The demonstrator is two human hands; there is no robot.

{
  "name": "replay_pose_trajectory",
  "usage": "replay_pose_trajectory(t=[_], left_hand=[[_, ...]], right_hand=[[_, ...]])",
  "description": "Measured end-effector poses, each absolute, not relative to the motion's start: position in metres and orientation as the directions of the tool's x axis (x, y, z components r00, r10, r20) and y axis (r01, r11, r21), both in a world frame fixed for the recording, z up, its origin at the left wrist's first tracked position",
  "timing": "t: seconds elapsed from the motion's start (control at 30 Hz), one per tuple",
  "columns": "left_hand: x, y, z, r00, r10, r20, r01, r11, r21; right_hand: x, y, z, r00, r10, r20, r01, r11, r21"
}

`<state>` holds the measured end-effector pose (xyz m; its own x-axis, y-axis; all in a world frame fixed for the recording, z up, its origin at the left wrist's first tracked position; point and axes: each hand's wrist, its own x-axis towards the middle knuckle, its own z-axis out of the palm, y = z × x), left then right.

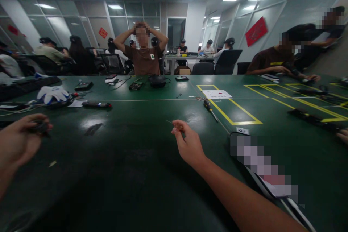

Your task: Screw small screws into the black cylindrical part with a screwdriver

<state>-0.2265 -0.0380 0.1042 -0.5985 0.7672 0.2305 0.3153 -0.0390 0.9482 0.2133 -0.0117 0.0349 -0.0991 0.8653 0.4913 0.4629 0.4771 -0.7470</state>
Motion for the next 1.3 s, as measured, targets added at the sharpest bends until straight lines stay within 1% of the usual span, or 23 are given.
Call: replay_pose_trajectory(t=[0.03, 0.07, 0.13, 0.2, 0.23, 0.27, 0.3, 0.33, 0.37, 0.43, 0.5, 0.57, 0.63, 0.73, 0.83, 0.97, 1.1, 1.3], left_hand=[[-0.217, -0.032, 0.097, -0.625, 0.765, 0.158, 0.198, -0.040, 0.979], [-0.205, -0.026, 0.091, -0.584, 0.804, 0.110, 0.144, -0.031, 0.989], [-0.170, -0.015, 0.081, -0.457, 0.888, 0.055, 0.142, 0.012, 0.990], [-0.127, -0.009, 0.075, -0.344, 0.937, 0.062, 0.278, 0.038, 0.960], [-0.105, -0.008, 0.074, -0.302, 0.947, 0.107, 0.345, 0.004, 0.938], [-0.084, -0.008, 0.073, -0.226, 0.967, 0.117, 0.400, -0.018, 0.916], [-0.063, -0.009, 0.072, -0.191, 0.972, 0.138, 0.398, -0.052, 0.916], [-0.044, -0.010, 0.070, -0.122, 0.985, 0.118, 0.370, -0.066, 0.927], [-0.027, -0.011, 0.067, -0.093, 0.990, 0.106, 0.310, -0.072, 0.948], [0.001, -0.011, 0.058, -0.022, 0.997, 0.077, 0.134, -0.074, 0.988], [0.018, -0.011, 0.045, 0.030, 0.994, 0.108, 0.017, -0.108, 0.994], [0.025, -0.012, 0.031, 0.058, 0.985, 0.165, -0.008, -0.165, 0.986], [0.025, -0.013, 0.019, 0.084, 0.975, 0.204, 0.027, -0.207, 0.978], [0.019, -0.017, 0.008, 0.108, 0.968, 0.228, 0.137, -0.242, 0.961], [0.016, -0.021, 0.007, 0.081, 0.971, 0.223, 0.260, -0.237, 0.936], [0.017, -0.023, 0.010, 0.048, 0.965, 0.259, 0.396, -0.257, 0.882], [0.017, -0.022, 0.009, 0.067, 0.962, 0.263, 0.398, -0.267, 0.877], [0.017, -0.022, 0.007, 0.092, 0.964, 0.249, 0.375, -0.265, 0.888]], right_hand=[[0.214, -0.012, 0.037, -0.102, 0.871, 0.480, 0.460, 0.469, -0.754], [0.215, -0.013, 0.039, -0.104, 0.877, 0.469, 0.464, 0.460, -0.757], [0.216, -0.015, 0.043, -0.113, 0.880, 0.460, 0.489, 0.453, -0.746], [0.216, -0.017, 0.046, -0.127, 0.873, 0.471, 0.510, 0.465, -0.724], [0.216, -0.018, 0.048, -0.132, 0.867, 0.481, 0.513, 0.474, -0.715], [0.216, -0.019, 0.049, -0.135, 0.862, 0.489, 0.513, 0.483, -0.710], [0.216, -0.020, 0.050, -0.135, 0.857, 0.497, 0.509, 0.490, -0.708], [0.216, -0.021, 0.050, -0.128, 0.854, 0.505, 0.504, 0.495, -0.708], [0.215, -0.022, 0.051, -0.121, 0.850, 0.513, 0.496, 0.499, -0.711], [0.215, -0.024, 0.052, -0.108, 0.839, 0.533, 0.479, 0.514, -0.712], [0.214, -0.026, 0.054, -0.098, 0.824, 0.559, 0.466, 0.534, -0.706], [0.214, -0.029, 0.055, -0.096, 0.808, 0.582, 0.453, 0.556, -0.697], [0.214, -0.031, 0.056, -0.100, 0.800, 0.592, 0.442, 0.569, -0.693], [0.213, -0.034, 0.056, -0.091, 0.786, 0.612, 0.432, 0.585, -0.687], [0.214, -0.035, 0.052, -0.034, 0.753, 0.658, 0.418, 0.608, -0.674], [0.215, -0.035, 0.043, 0.030, 0.757, 0.653, 0.358, 0.602, -0.714], [0.215, -0.033, 0.039, 0.034, 0.765, 0.643, 0.339, 0.596, -0.728], [0.216, -0.030, 0.045, -0.061, 0.771, 0.634, 0.439, 0.592, -0.676]])
